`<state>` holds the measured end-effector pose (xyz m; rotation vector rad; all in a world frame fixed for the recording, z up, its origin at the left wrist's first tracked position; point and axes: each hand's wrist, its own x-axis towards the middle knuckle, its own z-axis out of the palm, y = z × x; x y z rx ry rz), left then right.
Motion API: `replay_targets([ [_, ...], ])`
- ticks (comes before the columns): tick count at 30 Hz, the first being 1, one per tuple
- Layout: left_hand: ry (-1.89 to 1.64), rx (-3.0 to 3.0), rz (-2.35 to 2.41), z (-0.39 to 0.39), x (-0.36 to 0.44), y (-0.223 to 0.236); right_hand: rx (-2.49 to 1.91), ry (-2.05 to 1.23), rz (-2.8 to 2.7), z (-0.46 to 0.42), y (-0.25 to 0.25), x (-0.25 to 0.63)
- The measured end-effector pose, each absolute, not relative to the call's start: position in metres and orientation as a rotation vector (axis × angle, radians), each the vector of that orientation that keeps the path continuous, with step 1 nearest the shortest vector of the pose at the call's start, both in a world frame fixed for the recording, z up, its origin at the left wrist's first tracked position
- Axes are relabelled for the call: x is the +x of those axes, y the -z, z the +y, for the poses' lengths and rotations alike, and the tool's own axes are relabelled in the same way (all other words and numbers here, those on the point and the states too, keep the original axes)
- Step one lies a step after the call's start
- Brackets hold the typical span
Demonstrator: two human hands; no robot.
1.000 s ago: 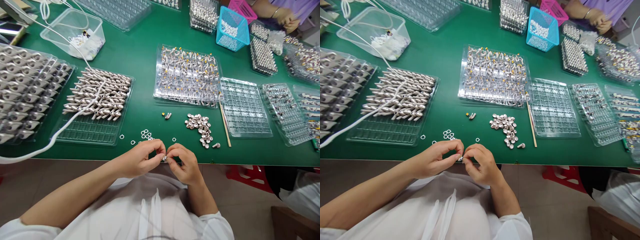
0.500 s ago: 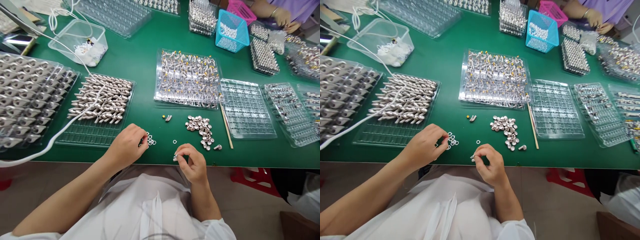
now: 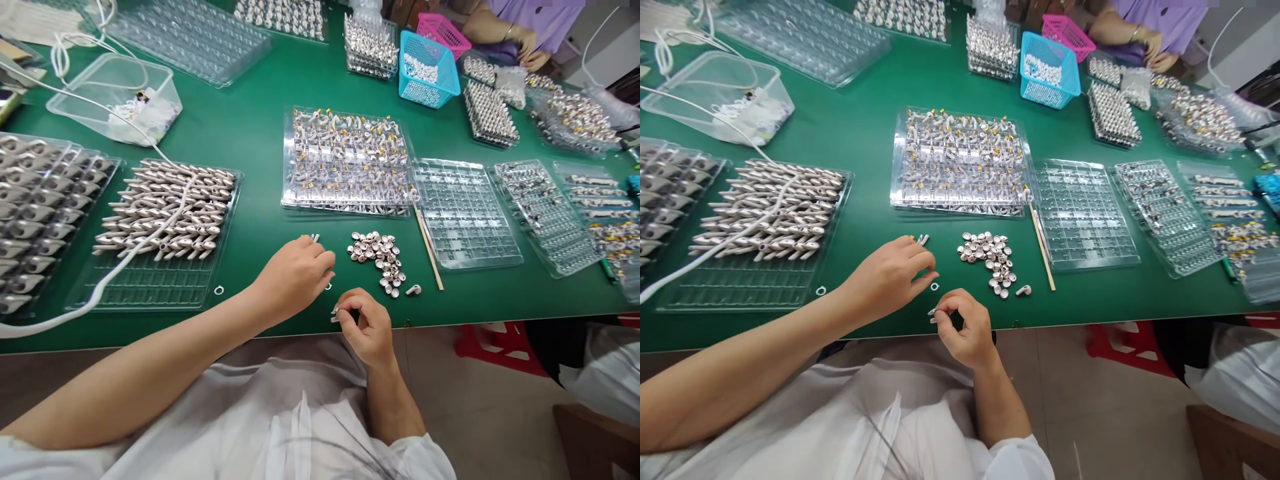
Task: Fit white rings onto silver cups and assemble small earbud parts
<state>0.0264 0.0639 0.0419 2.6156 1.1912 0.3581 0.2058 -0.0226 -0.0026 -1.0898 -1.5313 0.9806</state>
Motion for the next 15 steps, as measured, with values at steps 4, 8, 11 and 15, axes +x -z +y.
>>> replay_targets([
  [4,-0.313,2.615,1.099,0.09,0.059,-0.033,-1.078,-0.988,-1.506,-0.023,0.006,0.206],
  [8,-0.218,2.555,1.107,0.108,0.075,-0.023,-1.055,-0.978,-1.477,-0.024,0.007,0.206],
  [11,-0.211,2.556,1.108,0.109,0.076,-0.019,-1.053,-0.97,-1.476,-0.024,0.007,0.206],
  [15,-0.191,2.589,1.087,0.102,0.074,-0.017,-1.068,-0.97,-1.488,-0.024,0.009,0.207],
])
